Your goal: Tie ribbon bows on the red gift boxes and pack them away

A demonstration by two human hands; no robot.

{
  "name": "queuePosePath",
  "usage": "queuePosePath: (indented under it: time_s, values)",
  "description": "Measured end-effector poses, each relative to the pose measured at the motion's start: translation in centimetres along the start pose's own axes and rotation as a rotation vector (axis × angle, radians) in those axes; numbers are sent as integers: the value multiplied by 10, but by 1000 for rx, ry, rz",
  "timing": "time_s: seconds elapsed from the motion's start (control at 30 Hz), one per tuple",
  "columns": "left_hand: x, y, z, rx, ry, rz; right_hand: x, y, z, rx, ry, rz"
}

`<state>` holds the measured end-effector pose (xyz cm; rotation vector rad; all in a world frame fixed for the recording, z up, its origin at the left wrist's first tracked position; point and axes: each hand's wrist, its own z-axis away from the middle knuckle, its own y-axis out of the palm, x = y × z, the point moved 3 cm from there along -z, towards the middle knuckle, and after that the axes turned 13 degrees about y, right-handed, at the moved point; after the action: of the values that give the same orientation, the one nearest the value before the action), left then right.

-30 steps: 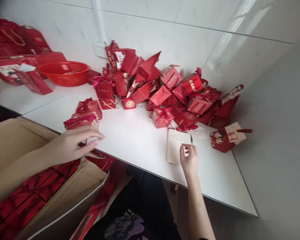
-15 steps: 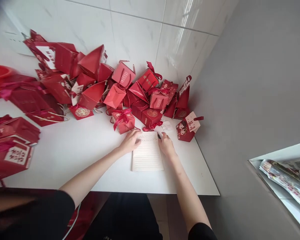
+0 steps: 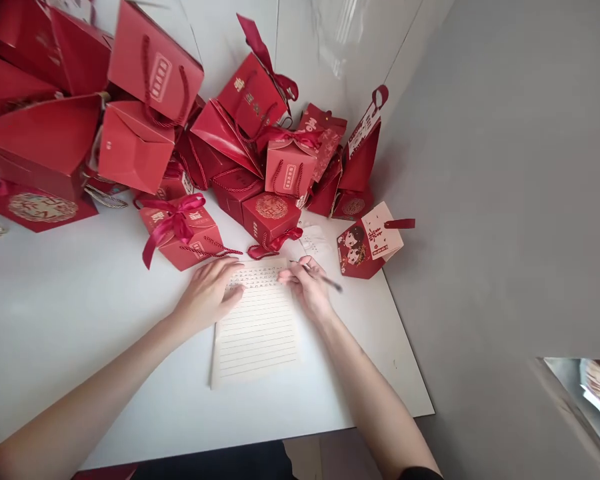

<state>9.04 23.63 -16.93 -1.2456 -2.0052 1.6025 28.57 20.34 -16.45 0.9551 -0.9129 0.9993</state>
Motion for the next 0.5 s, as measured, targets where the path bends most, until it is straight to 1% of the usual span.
queuePosePath:
  time_s: [0.07, 0.17, 0.27, 0.33, 0.5]
  values:
    - [-1, 0, 0, 4, -3, -10, -5, 4, 0, -58, 5, -1]
    - [-2, -1, 0, 7, 8, -8, -7, 6, 5, -145, -83, 62]
    - [-2, -2, 1, 2, 16, 1, -6, 3, 10, -267, -156, 248]
    - [-2, -3, 1, -4, 10, 3, -6, 0, 10, -324, -144, 343]
    - [-3, -4, 0, -10, 10, -5, -7, 1, 8, -303, -32, 499]
